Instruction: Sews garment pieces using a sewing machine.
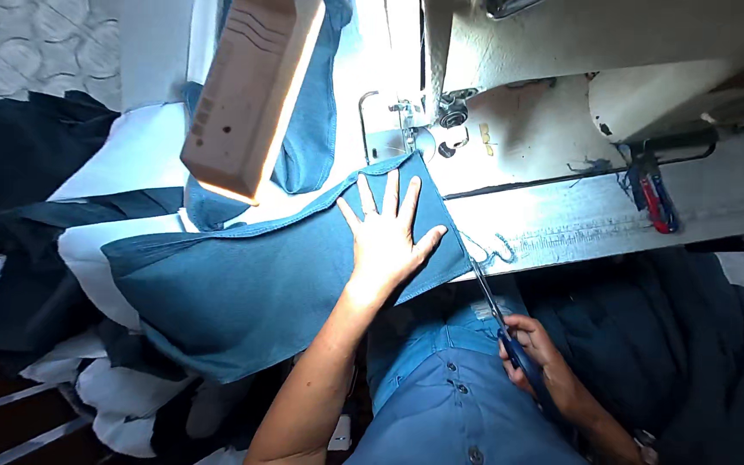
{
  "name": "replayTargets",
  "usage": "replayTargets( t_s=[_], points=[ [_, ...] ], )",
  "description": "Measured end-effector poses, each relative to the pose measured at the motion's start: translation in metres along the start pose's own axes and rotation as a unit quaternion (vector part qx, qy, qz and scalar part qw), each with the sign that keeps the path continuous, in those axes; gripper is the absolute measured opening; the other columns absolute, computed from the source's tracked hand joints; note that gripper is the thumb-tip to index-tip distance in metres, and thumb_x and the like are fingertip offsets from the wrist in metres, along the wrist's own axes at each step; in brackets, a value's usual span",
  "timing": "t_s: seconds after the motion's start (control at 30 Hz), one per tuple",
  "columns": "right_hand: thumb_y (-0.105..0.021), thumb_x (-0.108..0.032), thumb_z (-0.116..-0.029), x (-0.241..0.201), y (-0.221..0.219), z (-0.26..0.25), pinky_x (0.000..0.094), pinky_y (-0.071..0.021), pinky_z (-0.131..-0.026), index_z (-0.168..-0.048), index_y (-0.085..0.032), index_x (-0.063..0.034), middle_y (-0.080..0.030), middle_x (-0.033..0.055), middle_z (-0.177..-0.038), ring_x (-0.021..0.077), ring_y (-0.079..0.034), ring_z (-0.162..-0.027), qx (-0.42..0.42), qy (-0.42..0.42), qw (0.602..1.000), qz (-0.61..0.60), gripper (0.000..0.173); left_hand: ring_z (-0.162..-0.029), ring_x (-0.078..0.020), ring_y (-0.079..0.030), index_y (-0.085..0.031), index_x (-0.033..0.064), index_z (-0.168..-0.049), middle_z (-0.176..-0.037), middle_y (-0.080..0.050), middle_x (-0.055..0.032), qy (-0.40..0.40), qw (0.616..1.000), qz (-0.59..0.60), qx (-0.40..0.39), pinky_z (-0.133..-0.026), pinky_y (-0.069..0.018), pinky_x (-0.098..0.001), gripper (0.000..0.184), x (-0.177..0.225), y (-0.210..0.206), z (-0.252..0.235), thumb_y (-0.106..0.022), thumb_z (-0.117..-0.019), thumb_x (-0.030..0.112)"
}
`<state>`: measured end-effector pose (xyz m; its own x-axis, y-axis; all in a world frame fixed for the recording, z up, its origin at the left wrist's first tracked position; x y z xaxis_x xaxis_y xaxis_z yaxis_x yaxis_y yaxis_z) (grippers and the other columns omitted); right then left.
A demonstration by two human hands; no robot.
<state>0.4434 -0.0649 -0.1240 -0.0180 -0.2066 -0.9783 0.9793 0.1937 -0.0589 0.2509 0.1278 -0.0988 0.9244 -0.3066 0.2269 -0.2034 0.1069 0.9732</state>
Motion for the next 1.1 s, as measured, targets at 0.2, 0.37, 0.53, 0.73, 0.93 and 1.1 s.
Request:
replayTargets(
  t_s=[0.2,0.37,0.53,0.73,0.93,1.1],
  points=[
    [-0.067,-0.021,-0.0955,-0.003,-0.01,-0.016,0.0138,-0.0544,-0.063,-0.134,-0.047,-0.0009,-0.064,-0.0113,-0.087,-0.0055,-0.062,-0.071,0.076,0.011,0.997,-0.006,0.048,-0.153,-0.0548,-0.009,-0.036,0.02,-0.161,-0.17,-0.022,-0.0156,0.0,1.0,0.004,0.009,-0.108,-0.0029,-0.0851,0.084,0.0,0.001,0.0,-0.035,-0.0959,0.073],
    [-0.067,-0.012,-0.094,-0.008,0.002,-0.008,0.014,-0.0531,-0.054,-0.131,-0.048,-0.001,-0.065,-0.0118,-0.082,-0.0047,-0.06,-0.061,0.149,-0.006,0.989,-0.015,0.043,-0.154,-0.0499,-0.015,-0.044,0.0195,-0.157,-0.168,-0.027,-0.0158,-0.022,0.994,0.039,0.098,-0.109,-0.0055,-0.0836,0.077,0.002,0.012,0.007,-0.041,-0.0972,0.068],
    [-0.06,-0.045,-0.0977,-0.039,0.037,-0.028,0.0119,-0.0496,-0.077,-0.146,-0.035,0.009,-0.06,-0.0001,-0.115,-0.0077,-0.056,-0.088,0.14,0.076,0.982,0.102,0.077,-0.137,-0.0773,-0.016,-0.045,0.0102,-0.154,-0.154,-0.03,-0.0441,0.136,0.957,-0.052,0.249,-0.095,-0.0082,-0.0929,0.081,-0.028,0.061,0.052,-0.043,-0.0955,0.067],
    [-0.065,-0.018,-0.0931,-0.088,0.073,-0.084,0.059,-0.0479,-0.095,-0.143,-0.059,-0.0073,-0.067,0.0253,-0.12,0.0423,-0.065,-0.111,0.199,-0.027,0.856,0.477,0.052,-0.143,-0.0724,-0.008,-0.026,0.0105,-0.163,-0.162,-0.01,-0.042,0.242,0.954,0.026,0.177,-0.102,-0.0054,-0.0894,0.082,-0.089,0.04,0.022,-0.036,-0.101,0.062],
    [-0.054,-0.014,-0.1032,-0.097,0.096,-0.127,0.0577,-0.0364,-0.109,-0.152,-0.051,-0.0158,-0.058,0.0232,-0.137,0.0419,-0.052,-0.131,0.172,-0.127,0.813,0.542,0.049,-0.138,-0.0788,-0.004,-0.044,0.0162,-0.157,-0.158,-0.016,-0.0455,0.077,0.994,-0.004,0.082,-0.096,0.0029,-0.0928,0.077,-0.095,0.042,-0.031,-0.037,-0.0985,0.066],
    [-0.069,0.009,-0.0817,-0.127,0.03,-0.134,0.0567,-0.0504,-0.097,-0.122,-0.072,-0.0019,-0.069,0.021,-0.125,0.0404,-0.066,-0.116,0.204,0.131,0.776,0.582,0.042,-0.14,-0.0753,-0.01,-0.043,0.008,-0.156,-0.16,-0.023,-0.0405,-0.138,0.99,-0.023,0.004,-0.099,0.0004,-0.0914,0.096,-0.115,0.049,-0.054,-0.036,-0.0895,0.077]
  ],
)
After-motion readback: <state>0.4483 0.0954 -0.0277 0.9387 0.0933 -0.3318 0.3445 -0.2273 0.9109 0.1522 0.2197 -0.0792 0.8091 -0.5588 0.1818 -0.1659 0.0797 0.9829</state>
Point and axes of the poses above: each hand's wrist, its own z-axis away from the middle knuckle, its own y-axis out of the back of the hand, x = y × z, the point moved 7 cm from there along -z, towards the middle knuckle
